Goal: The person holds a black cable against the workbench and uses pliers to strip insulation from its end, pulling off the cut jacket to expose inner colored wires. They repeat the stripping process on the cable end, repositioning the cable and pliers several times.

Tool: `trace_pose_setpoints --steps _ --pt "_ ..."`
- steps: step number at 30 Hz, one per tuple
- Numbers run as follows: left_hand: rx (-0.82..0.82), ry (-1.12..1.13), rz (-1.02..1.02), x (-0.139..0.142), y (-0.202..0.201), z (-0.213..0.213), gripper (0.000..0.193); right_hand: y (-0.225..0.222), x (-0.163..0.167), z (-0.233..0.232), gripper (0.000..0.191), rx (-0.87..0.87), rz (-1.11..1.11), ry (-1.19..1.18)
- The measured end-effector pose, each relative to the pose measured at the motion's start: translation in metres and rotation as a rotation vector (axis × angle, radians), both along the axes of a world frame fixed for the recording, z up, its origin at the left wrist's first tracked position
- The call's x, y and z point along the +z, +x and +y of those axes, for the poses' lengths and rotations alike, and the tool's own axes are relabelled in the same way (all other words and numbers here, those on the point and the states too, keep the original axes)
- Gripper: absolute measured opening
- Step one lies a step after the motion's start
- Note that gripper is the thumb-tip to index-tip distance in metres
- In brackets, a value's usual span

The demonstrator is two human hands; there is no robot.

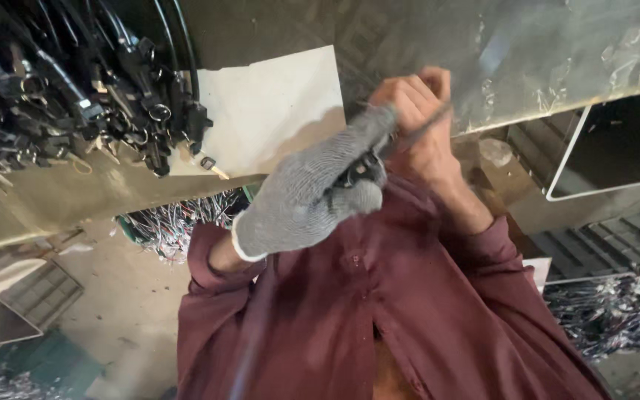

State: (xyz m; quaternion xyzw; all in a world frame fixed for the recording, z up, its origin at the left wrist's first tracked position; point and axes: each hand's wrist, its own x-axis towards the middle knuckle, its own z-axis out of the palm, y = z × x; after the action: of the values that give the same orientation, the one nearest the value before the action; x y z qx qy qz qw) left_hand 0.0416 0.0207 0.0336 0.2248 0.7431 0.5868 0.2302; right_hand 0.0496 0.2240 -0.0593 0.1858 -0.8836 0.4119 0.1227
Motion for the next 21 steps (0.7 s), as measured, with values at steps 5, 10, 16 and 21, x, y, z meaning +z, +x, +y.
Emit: trace_pose_setpoints --steps 5,10,16,21 --pt "0.012 0.168 -0.315 -0.008 0.008 -0.001 0.062 -0.017 -0.018 0.008 0.035 0.157 -0.078 -0.182" --pt "0.094 0.148 -0.306 -0.012 0.013 0.001 0.057 -0.014 -0.021 0.011 0.035 0.208 -0.13 -0.223" --pt "0.205 -0.686 0.471 -0.022 -0.003 0.016 0.061 0.013 -0.022 0.001 0.033 -0.094 -0.433 0.136" --pt "0.276 -0.656 0.43 -0.008 -0.019 -0.012 0.038 -0.017 -0.022 0.01 0.053 -0.061 -0.036 0.27"
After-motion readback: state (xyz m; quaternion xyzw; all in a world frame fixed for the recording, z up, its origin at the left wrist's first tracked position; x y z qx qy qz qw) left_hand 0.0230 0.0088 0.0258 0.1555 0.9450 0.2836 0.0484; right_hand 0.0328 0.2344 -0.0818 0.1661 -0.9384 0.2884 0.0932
